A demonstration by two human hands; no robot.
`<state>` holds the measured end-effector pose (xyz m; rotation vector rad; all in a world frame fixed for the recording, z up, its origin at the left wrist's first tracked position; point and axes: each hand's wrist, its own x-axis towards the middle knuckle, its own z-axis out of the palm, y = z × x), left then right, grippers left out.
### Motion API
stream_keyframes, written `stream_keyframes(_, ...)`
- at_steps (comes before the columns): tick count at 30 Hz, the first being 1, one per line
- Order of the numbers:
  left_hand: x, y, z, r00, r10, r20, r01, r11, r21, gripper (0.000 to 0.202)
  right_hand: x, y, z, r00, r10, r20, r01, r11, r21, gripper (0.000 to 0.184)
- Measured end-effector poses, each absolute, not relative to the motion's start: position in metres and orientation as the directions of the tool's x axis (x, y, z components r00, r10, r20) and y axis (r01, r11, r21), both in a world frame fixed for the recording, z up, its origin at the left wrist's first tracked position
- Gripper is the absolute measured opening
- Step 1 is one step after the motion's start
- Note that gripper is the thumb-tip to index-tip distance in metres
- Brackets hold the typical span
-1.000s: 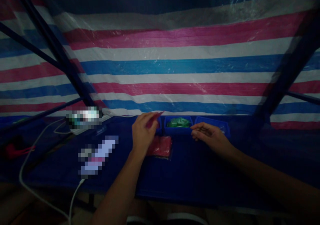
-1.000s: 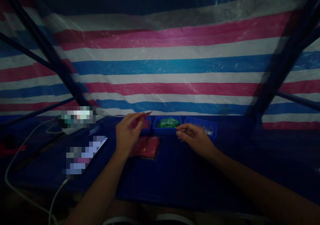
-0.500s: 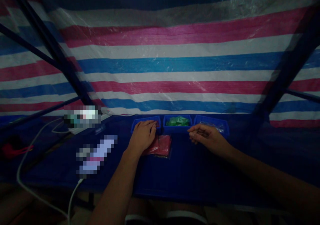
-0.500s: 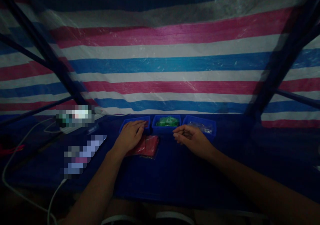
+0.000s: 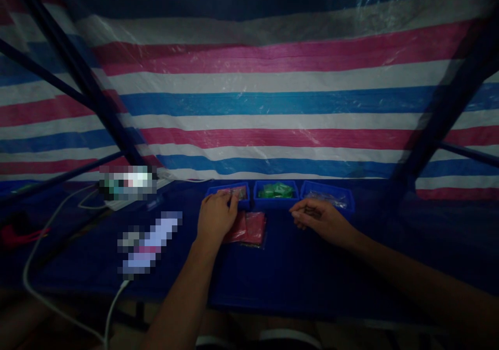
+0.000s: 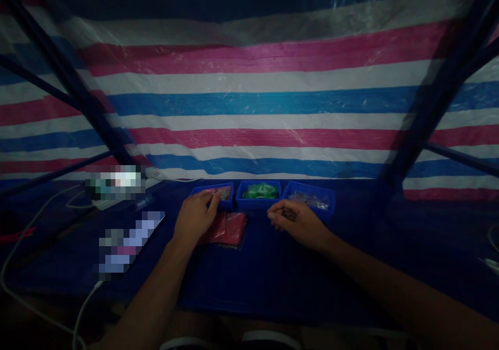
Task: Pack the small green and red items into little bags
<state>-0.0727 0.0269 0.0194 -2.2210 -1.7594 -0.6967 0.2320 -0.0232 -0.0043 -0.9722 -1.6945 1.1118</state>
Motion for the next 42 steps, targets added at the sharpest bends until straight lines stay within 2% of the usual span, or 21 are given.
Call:
stream_keyframes(9, -0.083, 0.028, 0.018, 0.035, 0.847, 0.53, 0.988, -0.108, 0.108, 0.06, 0.231, -0.024, -0.004, -0.334, 0.914, 0.231, 0.152, 0.294, -0.944, 0.032)
stream_keyframes(15, -0.088, 0.031, 0.009, -0.011, 0.825, 0.565, 0.984, -0.092, 0.153, 0.061, 0.23, -0.026, -0.004, -0.336, 0.916, 0.218, 0.181, 0.29, -0.94, 0.034)
stream_keyframes(18, -0.085, 0.03, 0.011, -0.016, 0.823, 0.568, 0.973, -0.119, 0.199, 0.057, 0.231, -0.027, -0.005, -0.349, 0.911, 0.221, 0.22, 0.309, -0.925, 0.032)
stream_keyframes(23, -0.074, -0.005, 0.026, 0.069, 0.713, 0.698, 0.932, -0.297, 0.21, 0.035, 0.233, -0.027, -0.007, -0.324, 0.918, 0.228, 0.264, 0.319, -0.91, 0.031)
stream_keyframes(25, -0.075, -0.028, 0.026, 0.13, 0.741, 0.659, 0.888, -0.383, 0.255, 0.031, 0.233, -0.026, -0.008, -0.327, 0.917, 0.229, 0.269, 0.323, -0.908, 0.031)
stream_keyframes(27, -0.081, -0.048, 0.02, 0.246, 0.805, 0.54, 0.846, -0.45, 0.285, 0.03, 0.232, -0.026, -0.008, -0.347, 0.91, 0.228, 0.253, 0.325, -0.911, 0.032)
stream_keyframes(31, -0.102, -0.065, -0.001, 0.269, 0.857, 0.439, 0.847, -0.428, 0.316, 0.037, 0.23, -0.027, -0.008, -0.357, 0.908, 0.221, 0.24, 0.317, -0.917, 0.032)
stream_keyframes(34, -0.113, -0.064, -0.01, 0.273, 0.869, 0.412, 0.832, -0.429, 0.353, 0.032, 0.231, -0.028, -0.007, -0.326, 0.913, 0.246, 0.265, 0.339, -0.903, 0.031)
stream_keyframes(39, -0.111, -0.064, 0.004, 0.137, 0.83, 0.54, 0.821, -0.401, 0.408, 0.03, 0.235, -0.026, -0.005, -0.258, 0.92, 0.295, 0.286, 0.364, -0.886, 0.03)
stream_keyframes(42, -0.095, -0.065, 0.024, 0.056, 0.77, 0.636, 0.805, -0.412, 0.427, 0.028, 0.234, -0.028, -0.004, -0.273, 0.911, 0.307, 0.221, 0.371, -0.902, 0.028)
